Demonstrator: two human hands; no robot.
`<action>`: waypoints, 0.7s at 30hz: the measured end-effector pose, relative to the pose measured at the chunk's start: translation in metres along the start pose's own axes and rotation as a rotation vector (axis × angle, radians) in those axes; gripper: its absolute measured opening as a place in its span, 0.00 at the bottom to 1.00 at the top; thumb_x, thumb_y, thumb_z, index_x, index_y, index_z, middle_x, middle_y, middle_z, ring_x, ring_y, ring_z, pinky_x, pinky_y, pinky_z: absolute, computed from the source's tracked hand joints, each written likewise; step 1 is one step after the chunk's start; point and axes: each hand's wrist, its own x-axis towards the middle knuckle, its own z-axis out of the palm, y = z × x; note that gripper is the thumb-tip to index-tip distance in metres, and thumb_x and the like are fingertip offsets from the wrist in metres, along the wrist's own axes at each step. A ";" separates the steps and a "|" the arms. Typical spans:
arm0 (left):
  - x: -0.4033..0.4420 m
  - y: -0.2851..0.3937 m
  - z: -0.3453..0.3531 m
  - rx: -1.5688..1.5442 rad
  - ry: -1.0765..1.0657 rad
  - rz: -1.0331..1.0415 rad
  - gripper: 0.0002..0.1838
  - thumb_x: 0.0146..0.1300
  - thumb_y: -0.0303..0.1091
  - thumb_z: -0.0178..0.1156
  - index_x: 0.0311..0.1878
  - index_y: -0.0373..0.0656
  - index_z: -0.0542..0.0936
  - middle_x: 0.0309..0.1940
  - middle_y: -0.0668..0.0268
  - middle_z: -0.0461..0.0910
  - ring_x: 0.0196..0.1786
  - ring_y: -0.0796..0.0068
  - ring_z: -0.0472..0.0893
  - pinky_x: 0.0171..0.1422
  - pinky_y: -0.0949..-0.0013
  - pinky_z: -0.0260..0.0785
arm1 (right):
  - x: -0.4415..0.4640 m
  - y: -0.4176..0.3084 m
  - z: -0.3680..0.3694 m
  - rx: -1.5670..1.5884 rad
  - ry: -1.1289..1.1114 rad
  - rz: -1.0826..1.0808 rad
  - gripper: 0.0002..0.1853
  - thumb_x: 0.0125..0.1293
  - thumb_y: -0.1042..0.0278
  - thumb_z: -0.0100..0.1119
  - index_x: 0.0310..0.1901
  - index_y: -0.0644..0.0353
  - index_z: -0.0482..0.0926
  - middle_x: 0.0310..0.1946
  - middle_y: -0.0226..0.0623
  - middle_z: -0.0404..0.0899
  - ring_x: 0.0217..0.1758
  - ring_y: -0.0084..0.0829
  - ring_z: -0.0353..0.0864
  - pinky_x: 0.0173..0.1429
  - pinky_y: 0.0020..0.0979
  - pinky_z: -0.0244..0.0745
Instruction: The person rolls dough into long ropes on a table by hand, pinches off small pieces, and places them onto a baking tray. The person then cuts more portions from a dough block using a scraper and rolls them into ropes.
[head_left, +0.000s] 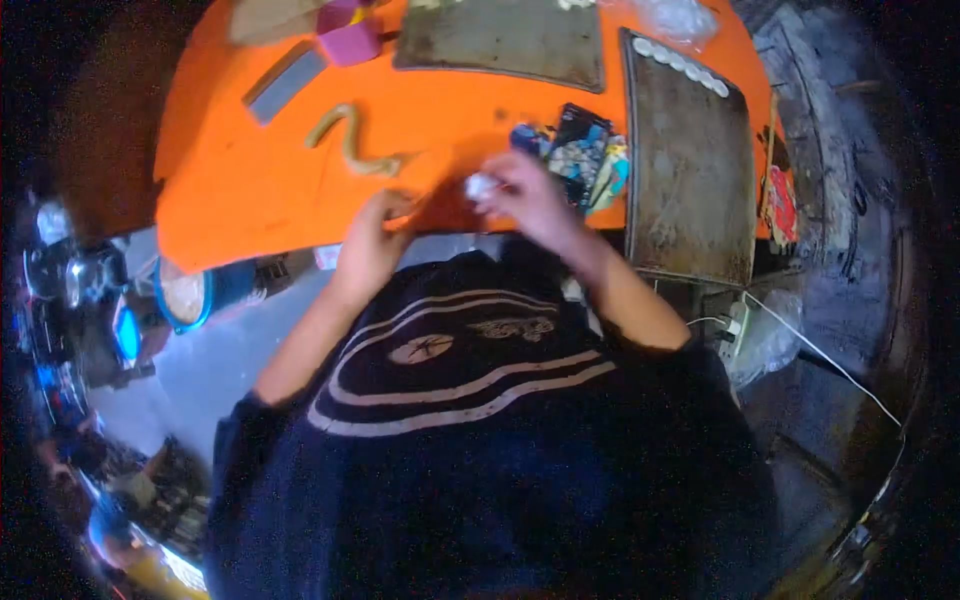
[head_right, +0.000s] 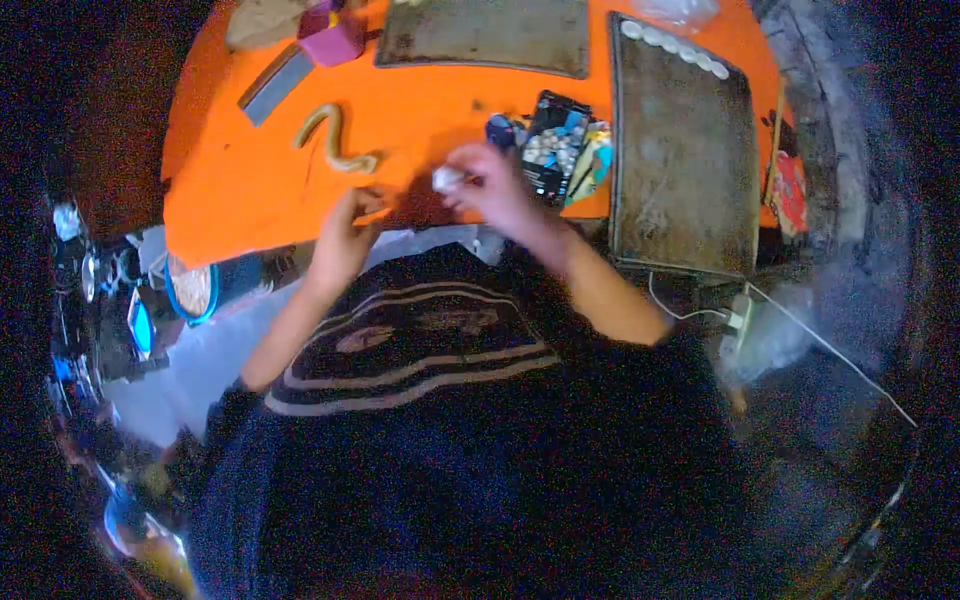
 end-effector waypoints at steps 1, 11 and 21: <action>-0.002 -0.002 -0.004 -0.049 -0.034 -0.110 0.10 0.49 0.18 0.56 0.37 0.36 0.71 0.41 0.61 0.76 0.34 0.72 0.74 0.41 0.75 0.68 | -0.008 -0.001 -0.028 0.004 0.137 -0.123 0.18 0.55 0.81 0.56 0.48 0.61 0.72 0.34 0.39 0.77 0.32 0.27 0.77 0.36 0.23 0.74; 0.018 0.027 0.026 -0.084 -0.057 -0.338 0.09 0.56 0.18 0.49 0.40 0.36 0.72 0.44 0.63 0.76 0.35 0.75 0.75 0.40 0.76 0.69 | -0.063 0.021 -0.288 -0.388 0.948 -0.194 0.13 0.59 0.72 0.55 0.46 0.63 0.77 0.40 0.37 0.79 0.35 0.27 0.79 0.39 0.25 0.74; 0.014 0.053 0.051 0.043 -0.025 -0.350 0.12 0.53 0.14 0.46 0.40 0.37 0.71 0.43 0.62 0.76 0.35 0.72 0.76 0.42 0.74 0.68 | -0.031 -0.014 -0.404 -1.196 0.987 -0.387 0.12 0.56 0.70 0.55 0.42 0.58 0.79 0.37 0.37 0.79 0.36 0.39 0.77 0.41 0.32 0.72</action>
